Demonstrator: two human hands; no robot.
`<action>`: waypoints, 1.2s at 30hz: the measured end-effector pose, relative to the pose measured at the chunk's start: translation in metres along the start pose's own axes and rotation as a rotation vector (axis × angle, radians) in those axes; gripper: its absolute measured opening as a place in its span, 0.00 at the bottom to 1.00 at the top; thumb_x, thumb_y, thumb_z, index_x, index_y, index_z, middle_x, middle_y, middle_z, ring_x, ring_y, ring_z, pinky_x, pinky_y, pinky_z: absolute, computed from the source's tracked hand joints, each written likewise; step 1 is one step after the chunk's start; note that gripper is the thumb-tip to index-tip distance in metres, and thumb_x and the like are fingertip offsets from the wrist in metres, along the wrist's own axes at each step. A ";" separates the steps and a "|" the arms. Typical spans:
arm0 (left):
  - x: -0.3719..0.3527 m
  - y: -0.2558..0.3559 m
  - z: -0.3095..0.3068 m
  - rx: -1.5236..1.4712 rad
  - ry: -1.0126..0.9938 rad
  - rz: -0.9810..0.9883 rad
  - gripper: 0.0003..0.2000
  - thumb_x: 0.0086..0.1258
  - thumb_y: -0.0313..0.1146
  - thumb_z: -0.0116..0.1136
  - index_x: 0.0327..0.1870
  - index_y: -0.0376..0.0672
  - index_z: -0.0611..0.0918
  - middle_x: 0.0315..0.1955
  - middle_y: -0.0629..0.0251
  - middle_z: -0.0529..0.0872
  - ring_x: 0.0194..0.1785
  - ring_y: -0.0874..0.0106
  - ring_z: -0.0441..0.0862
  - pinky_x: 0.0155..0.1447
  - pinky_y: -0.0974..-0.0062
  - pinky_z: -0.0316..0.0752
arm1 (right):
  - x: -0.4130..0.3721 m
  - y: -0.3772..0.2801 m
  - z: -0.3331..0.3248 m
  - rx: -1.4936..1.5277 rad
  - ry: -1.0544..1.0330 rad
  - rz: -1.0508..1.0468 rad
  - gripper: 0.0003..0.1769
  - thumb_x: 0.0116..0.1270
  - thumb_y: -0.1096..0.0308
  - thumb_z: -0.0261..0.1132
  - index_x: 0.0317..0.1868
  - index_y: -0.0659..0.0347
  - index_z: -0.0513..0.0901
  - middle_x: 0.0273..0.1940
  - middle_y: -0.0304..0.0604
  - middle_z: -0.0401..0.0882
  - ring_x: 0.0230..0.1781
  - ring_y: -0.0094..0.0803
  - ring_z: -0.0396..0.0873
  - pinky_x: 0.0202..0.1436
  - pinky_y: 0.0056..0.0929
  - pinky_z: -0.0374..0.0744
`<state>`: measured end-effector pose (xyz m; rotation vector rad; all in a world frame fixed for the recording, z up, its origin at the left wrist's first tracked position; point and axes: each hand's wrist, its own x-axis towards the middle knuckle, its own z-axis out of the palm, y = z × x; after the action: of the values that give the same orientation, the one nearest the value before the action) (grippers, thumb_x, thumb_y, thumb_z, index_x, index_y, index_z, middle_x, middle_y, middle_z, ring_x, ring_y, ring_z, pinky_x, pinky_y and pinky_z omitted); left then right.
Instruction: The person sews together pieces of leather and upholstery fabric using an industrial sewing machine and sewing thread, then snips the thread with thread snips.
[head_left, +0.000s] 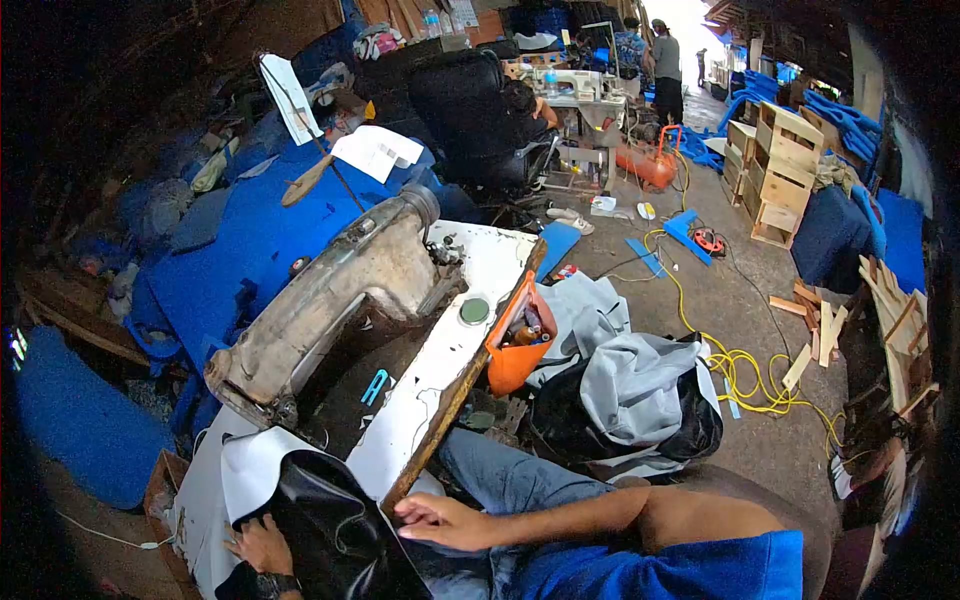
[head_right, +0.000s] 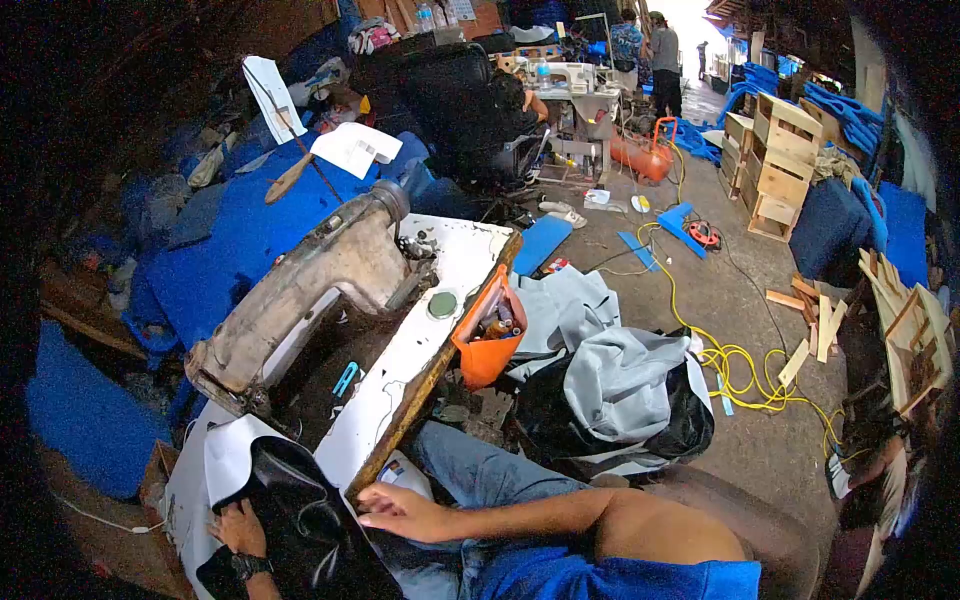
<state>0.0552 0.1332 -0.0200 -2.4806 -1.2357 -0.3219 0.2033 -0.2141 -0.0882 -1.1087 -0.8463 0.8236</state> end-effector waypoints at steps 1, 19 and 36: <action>-0.008 0.003 0.006 0.004 0.178 0.062 0.18 0.82 0.44 0.59 0.57 0.38 0.88 0.58 0.50 0.89 0.72 0.45 0.79 0.82 0.31 0.56 | -0.001 0.009 -0.006 0.090 -0.011 0.187 0.42 0.79 0.46 0.72 0.77 0.69 0.68 0.68 0.52 0.78 0.66 0.36 0.77 0.74 0.40 0.74; -0.040 0.055 -0.015 -0.945 0.126 0.660 0.21 0.81 0.32 0.52 0.71 0.39 0.83 0.71 0.54 0.84 0.74 0.56 0.81 0.86 0.59 0.61 | 0.010 -0.067 0.020 -0.387 0.032 -0.103 0.25 0.76 0.48 0.69 0.46 0.66 0.93 0.41 0.56 0.93 0.41 0.44 0.89 0.50 0.42 0.82; -0.054 0.020 -0.045 -0.419 -0.106 0.615 0.46 0.65 0.28 0.73 0.87 0.59 0.66 0.87 0.64 0.63 0.86 0.42 0.60 0.87 0.34 0.54 | 0.025 -0.104 -0.019 0.105 0.152 -0.079 0.13 0.74 0.70 0.67 0.55 0.65 0.87 0.41 0.35 0.89 0.37 0.27 0.85 0.46 0.33 0.85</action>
<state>0.0372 0.0642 -0.0023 -3.1102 -0.4051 -0.3061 0.2447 -0.2246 0.0111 -1.0251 -0.7070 0.7014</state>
